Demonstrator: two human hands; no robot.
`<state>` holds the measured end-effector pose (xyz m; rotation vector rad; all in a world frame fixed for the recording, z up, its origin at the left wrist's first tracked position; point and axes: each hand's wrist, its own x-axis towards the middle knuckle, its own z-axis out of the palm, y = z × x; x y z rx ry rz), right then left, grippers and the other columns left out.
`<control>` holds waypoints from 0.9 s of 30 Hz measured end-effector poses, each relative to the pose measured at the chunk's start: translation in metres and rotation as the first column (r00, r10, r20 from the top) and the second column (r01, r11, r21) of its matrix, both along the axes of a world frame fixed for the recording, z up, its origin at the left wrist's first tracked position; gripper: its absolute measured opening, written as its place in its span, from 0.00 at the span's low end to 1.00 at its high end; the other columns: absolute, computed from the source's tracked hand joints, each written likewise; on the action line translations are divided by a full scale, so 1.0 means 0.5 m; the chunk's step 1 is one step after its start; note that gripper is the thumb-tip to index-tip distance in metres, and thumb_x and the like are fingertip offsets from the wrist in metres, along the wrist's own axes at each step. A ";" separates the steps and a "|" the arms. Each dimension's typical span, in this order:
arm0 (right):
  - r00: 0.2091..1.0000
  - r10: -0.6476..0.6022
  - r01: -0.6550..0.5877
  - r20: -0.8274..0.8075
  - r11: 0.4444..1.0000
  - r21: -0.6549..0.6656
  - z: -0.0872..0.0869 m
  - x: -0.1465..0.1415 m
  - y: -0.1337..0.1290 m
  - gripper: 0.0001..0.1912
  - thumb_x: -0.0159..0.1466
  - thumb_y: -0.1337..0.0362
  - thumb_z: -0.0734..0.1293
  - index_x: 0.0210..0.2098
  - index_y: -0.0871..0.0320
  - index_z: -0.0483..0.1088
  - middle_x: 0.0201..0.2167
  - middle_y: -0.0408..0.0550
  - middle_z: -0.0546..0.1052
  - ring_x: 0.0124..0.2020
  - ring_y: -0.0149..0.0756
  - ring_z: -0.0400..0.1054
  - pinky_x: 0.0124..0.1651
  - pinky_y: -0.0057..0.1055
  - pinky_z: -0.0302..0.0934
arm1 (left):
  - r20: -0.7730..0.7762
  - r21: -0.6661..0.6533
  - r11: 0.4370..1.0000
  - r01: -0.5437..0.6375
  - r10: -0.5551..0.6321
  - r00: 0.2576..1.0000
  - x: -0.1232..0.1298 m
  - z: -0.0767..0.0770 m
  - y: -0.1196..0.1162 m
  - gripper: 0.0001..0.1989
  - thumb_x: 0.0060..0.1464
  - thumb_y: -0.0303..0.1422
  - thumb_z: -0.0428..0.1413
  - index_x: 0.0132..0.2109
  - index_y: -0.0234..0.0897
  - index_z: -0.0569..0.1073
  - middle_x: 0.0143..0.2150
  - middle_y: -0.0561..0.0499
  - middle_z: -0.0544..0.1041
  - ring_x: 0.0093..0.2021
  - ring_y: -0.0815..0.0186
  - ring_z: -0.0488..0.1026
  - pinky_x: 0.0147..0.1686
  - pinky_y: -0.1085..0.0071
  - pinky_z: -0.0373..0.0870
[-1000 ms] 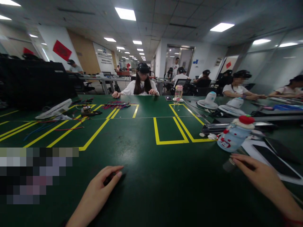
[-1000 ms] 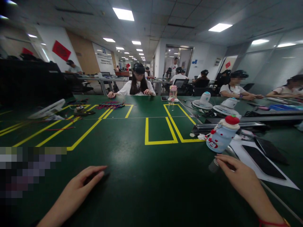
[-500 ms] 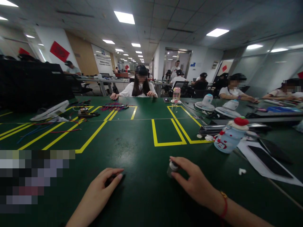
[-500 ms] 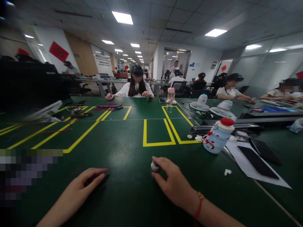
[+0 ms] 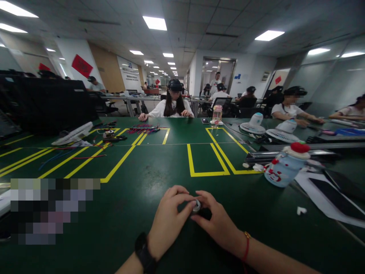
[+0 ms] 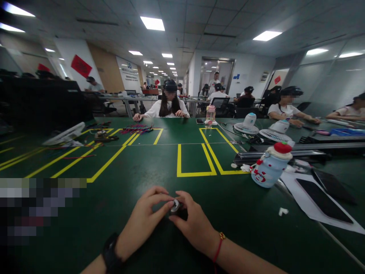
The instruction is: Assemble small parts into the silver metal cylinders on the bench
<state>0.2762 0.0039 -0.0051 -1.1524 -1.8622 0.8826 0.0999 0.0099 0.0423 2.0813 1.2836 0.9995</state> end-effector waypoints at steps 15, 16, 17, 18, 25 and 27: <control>0.988 -0.102 0.089 0.112 0.989 0.119 0.016 0.036 -0.010 0.23 0.56 0.64 0.65 0.51 0.52 0.61 0.47 0.46 0.71 0.47 0.34 0.67 0.51 0.34 0.62 | -0.254 -0.095 0.995 -0.015 -0.010 0.967 -0.065 -0.066 0.004 0.12 0.55 0.38 0.53 0.45 0.51 0.76 0.45 0.50 0.73 0.45 0.58 0.67 0.44 0.60 0.64; 0.980 -0.149 0.131 0.135 0.982 0.139 0.018 0.061 -0.012 0.23 0.57 0.63 0.65 0.52 0.52 0.61 0.48 0.46 0.71 0.48 0.34 0.66 0.52 0.34 0.62 | -0.220 -0.111 0.994 -0.024 -0.001 0.975 -0.077 -0.064 0.004 0.13 0.55 0.39 0.52 0.47 0.50 0.75 0.45 0.50 0.72 0.46 0.58 0.67 0.46 0.60 0.64; 0.965 -0.206 0.180 0.162 0.970 0.161 0.019 0.094 -0.014 0.22 0.58 0.61 0.64 0.52 0.52 0.60 0.48 0.46 0.71 0.48 0.34 0.66 0.52 0.34 0.62 | -0.185 -0.129 0.991 -0.034 0.010 0.983 -0.092 -0.063 0.003 0.14 0.56 0.39 0.51 0.48 0.49 0.74 0.46 0.49 0.72 0.47 0.58 0.67 0.47 0.60 0.64; 0.943 -0.274 0.239 0.189 0.953 0.186 0.019 0.133 -0.017 0.22 0.58 0.60 0.64 0.52 0.52 0.60 0.49 0.47 0.70 0.49 0.35 0.66 0.53 0.35 0.61 | -0.153 -0.149 0.988 -0.047 0.024 0.988 -0.110 -0.063 0.002 0.14 0.57 0.40 0.50 0.49 0.48 0.74 0.46 0.49 0.71 0.47 0.59 0.67 0.48 0.60 0.64; 0.561 -0.724 0.668 0.400 0.682 0.297 -0.010 0.418 -0.046 0.29 0.52 0.48 0.65 0.49 0.54 0.65 0.43 0.50 0.74 0.39 0.43 0.71 0.40 0.38 0.66 | -0.080 -0.288 0.951 -0.109 0.089 0.993 -0.193 -0.087 0.002 0.16 0.58 0.43 0.48 0.49 0.45 0.72 0.48 0.49 0.69 0.43 0.61 0.70 0.42 0.63 0.68; 0.521 -0.737 0.695 0.430 0.659 0.287 -0.020 0.451 -0.051 0.30 0.51 0.46 0.65 0.49 0.55 0.66 0.41 0.50 0.75 0.36 0.43 0.71 0.36 0.36 0.66 | -0.075 -0.289 0.953 -0.097 0.078 0.994 -0.192 -0.092 0.004 0.16 0.58 0.43 0.48 0.49 0.45 0.72 0.48 0.50 0.69 0.43 0.61 0.70 0.44 0.63 0.68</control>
